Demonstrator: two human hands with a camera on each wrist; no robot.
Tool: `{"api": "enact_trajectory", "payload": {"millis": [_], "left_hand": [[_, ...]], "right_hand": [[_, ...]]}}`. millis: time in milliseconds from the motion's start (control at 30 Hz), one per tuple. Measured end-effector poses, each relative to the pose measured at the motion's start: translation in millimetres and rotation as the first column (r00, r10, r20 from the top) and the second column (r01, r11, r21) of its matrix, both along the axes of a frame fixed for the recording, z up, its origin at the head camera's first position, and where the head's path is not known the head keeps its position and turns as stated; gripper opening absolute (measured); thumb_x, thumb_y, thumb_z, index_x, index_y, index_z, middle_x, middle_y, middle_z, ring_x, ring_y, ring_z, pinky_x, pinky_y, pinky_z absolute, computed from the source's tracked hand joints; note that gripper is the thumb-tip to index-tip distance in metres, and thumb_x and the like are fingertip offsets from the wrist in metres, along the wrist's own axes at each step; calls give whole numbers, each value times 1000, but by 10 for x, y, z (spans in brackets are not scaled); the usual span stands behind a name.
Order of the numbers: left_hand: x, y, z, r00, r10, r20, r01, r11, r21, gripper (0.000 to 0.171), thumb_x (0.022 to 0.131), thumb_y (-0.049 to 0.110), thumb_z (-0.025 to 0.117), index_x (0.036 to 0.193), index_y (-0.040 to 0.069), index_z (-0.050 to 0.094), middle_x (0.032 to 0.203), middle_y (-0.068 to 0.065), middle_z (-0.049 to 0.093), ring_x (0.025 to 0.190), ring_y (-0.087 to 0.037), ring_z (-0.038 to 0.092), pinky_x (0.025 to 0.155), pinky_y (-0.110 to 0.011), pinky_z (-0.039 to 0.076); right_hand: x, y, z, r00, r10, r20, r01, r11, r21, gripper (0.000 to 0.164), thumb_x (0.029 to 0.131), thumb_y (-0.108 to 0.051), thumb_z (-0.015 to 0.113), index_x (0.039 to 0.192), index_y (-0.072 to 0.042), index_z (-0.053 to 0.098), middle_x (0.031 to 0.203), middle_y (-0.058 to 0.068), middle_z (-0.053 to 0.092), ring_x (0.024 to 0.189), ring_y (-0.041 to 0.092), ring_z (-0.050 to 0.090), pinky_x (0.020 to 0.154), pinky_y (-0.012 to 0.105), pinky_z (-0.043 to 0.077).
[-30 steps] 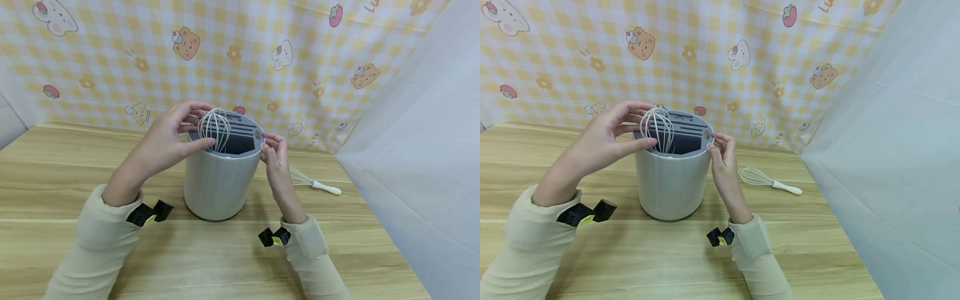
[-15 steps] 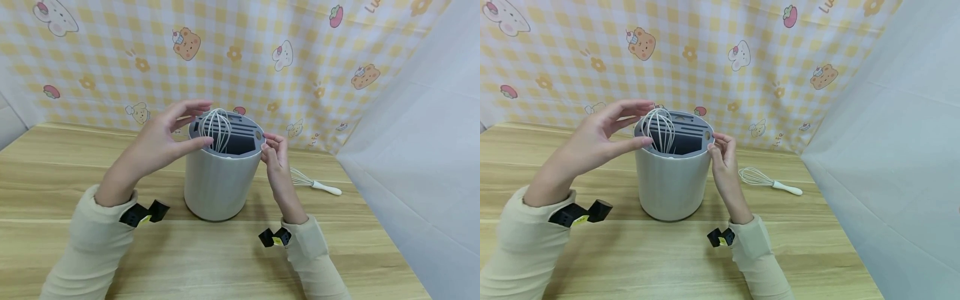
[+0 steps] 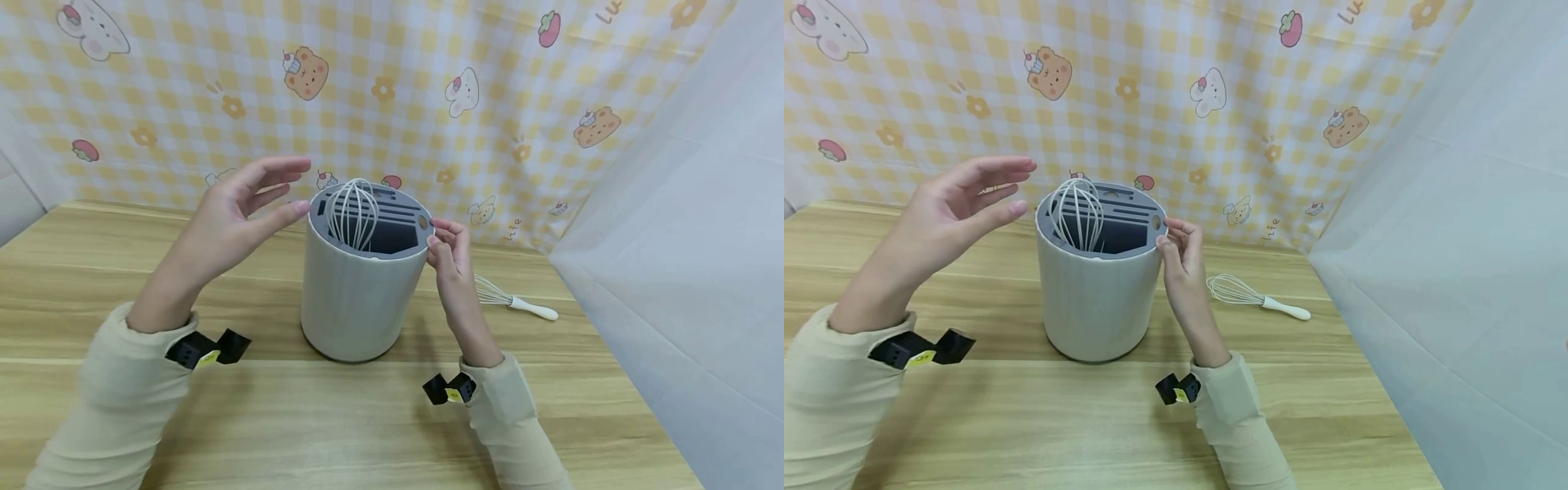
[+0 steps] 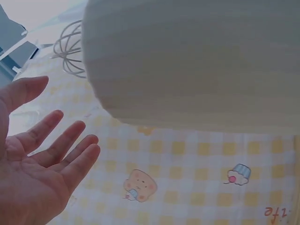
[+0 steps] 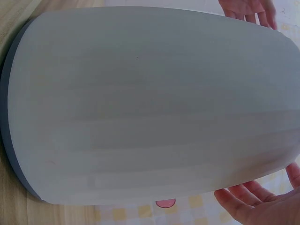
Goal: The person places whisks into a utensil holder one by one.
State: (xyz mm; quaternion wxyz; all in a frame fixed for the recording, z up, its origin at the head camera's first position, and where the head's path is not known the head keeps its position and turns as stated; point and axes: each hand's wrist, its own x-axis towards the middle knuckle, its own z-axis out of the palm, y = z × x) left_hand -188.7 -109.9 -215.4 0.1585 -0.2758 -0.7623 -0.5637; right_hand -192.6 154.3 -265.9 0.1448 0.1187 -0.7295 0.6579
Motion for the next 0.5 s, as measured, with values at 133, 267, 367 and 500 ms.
{"api": "enact_trajectory", "payload": {"millis": [133, 267, 367, 500], "left_hand": [[-26, -35, -69, 998, 5, 58, -5, 1000, 12, 46, 89, 14, 62, 133, 8, 49, 136, -7, 50, 124, -16, 48, 100, -19, 42], [-62, -35, -166, 986, 18, 167, -18, 1000, -1, 48, 92, 23, 59, 137, 13, 46, 139, -6, 47, 126, -19, 46, 99, -25, 45], [-104, 0, -244, 973, 3, 232, -2, 1000, -3, 49, 94, 29, 55, 139, 15, 43, 142, -5, 45, 128, -21, 44, 104, -36, 42], [-157, 62, -329, 963, -31, 267, 33, 999, -1, 49, 95, 32, 52, 141, 17, 41, 144, -4, 41, 128, -22, 45, 107, -46, 37]], "right_hand": [[-3, 1, -5, 1000, 6, 1, -6, 1000, -3, 34, 92, -15, 38, 125, -6, 36, 124, 13, 43, 111, 19, 47, 100, 38, 40], [-2, 0, -7, 1000, 7, 1, -7, 1000, -7, 34, 92, -15, 38, 125, -6, 37, 124, 13, 44, 110, 19, 47, 99, 37, 40], [-3, 2, -10, 1000, 4, -1, -4, 1000, -6, 35, 92, -15, 39, 126, -6, 37, 124, 13, 44, 110, 18, 47, 99, 37, 41], [-11, 7, -10, 1000, 4, 0, -4, 1000, -2, 35, 92, -16, 38, 126, -6, 37, 125, 13, 44, 110, 18, 47, 98, 36, 41]]}}
